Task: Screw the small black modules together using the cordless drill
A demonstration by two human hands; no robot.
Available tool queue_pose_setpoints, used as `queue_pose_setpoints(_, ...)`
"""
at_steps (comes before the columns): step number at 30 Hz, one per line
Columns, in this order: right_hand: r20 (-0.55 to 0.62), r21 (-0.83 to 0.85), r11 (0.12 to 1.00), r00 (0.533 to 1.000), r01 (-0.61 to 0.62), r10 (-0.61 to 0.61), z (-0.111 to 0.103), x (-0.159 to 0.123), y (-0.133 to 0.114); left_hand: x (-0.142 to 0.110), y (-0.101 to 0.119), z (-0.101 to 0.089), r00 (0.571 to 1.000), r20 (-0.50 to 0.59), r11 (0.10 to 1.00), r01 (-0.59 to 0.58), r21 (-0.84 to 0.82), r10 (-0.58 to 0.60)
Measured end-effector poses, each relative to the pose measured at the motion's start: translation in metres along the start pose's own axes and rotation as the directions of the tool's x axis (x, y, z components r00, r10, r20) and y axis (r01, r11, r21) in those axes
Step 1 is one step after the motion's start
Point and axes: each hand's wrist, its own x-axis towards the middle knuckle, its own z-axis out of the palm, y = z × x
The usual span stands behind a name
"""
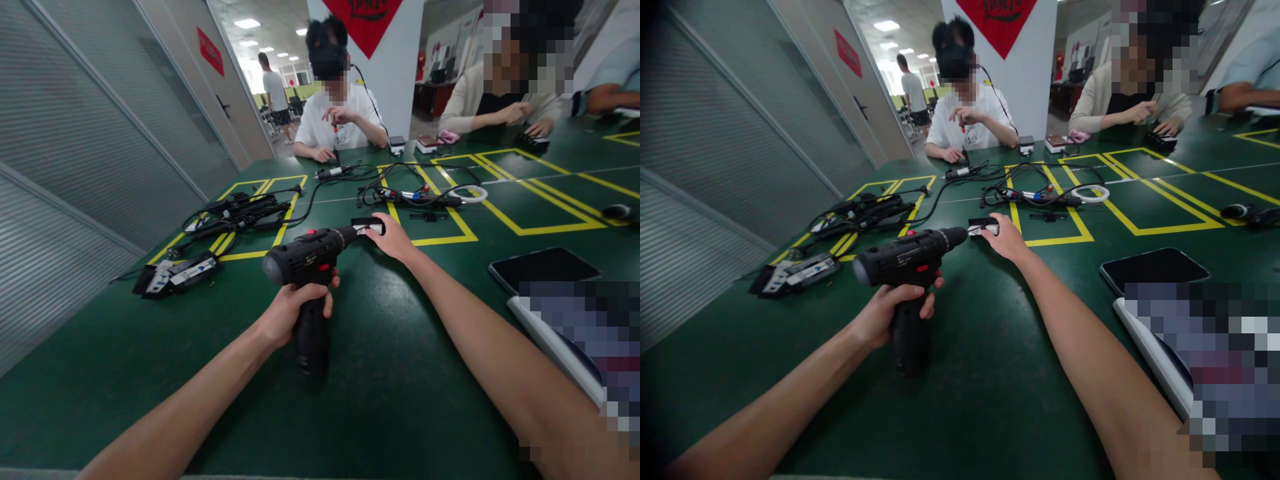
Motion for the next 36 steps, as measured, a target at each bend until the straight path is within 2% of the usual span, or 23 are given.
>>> queue_pose_setpoints(12, -0.004, -0.018, 1.0, 1.0, 0.019, -0.019, -0.001, 0.0, 0.001, -0.002, 0.004, 0.009, 0.999, -0.019, 0.997, 0.027, 0.072, -0.025)
queue_pose_setpoints(36, -0.016, -0.022, 0.999, 0.999, 0.033, -0.034, 0.001, 0.001, 0.003, -0.001, 0.007, 0.011, 0.999, -0.039, 0.995, 0.028, 0.098, -0.024)
